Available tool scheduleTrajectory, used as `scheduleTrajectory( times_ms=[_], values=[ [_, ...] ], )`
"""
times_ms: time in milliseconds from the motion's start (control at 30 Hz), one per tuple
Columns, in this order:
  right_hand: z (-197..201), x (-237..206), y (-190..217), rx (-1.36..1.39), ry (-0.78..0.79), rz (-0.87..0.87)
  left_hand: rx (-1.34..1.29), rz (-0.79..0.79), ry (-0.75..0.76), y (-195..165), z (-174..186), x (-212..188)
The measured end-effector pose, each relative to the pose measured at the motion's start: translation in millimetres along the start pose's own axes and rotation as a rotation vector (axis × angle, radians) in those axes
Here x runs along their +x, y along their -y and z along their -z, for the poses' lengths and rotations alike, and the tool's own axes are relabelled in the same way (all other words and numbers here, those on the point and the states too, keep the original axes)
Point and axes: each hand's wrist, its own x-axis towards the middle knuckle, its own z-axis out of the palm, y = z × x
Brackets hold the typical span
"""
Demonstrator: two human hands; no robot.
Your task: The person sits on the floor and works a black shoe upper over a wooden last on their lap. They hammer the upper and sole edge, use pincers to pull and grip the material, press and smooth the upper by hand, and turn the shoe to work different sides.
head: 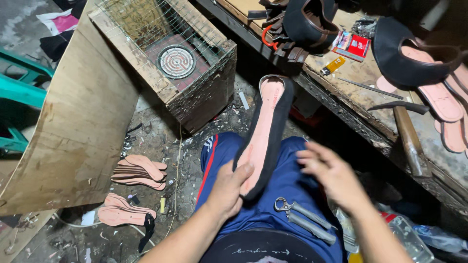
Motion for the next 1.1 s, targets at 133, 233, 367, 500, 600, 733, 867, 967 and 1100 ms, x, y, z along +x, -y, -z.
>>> scheduleTrajectory(
  times_ms=[133, 233, 367, 500, 600, 733, 867, 967, 1100],
  values=[
    [-49, -11, 0, 0.574, 0.180, 0.011, -0.101, 0.174, 0.513, -1, 0, -10],
    [-67, -25, 19, 0.077, 0.043, -0.054, -0.042, 0.185, 0.391, -10, 7, 2],
    [-80, -39, 50, -0.260, 0.183, 0.434, -0.209, 0.285, 0.226, -15, 19, 19],
    [-74, -55, 52, -0.549, 0.239, 0.439, -0.381, 0.156, 0.388, -24, 44, 32],
    [-63, -73, 29, -0.875, 0.172, 0.216, -0.368, 0.133, 0.290, -27, 61, 39],
    [-51, -96, -9, -0.924, 0.025, 0.075, -0.415, 0.119, 0.312, -26, 74, 44],
    [-32, -111, -38, -0.786, 0.009, 0.142, -0.436, 0.106, 0.234, -24, 78, 43],
    [-12, -122, -52, -0.695, 0.056, 0.065, -0.448, 0.107, 0.259, -24, 81, 41],
    [4, -136, -64, -0.625, 0.083, -0.011, -0.439, 0.141, 0.254, -23, 84, 38]
  ],
)
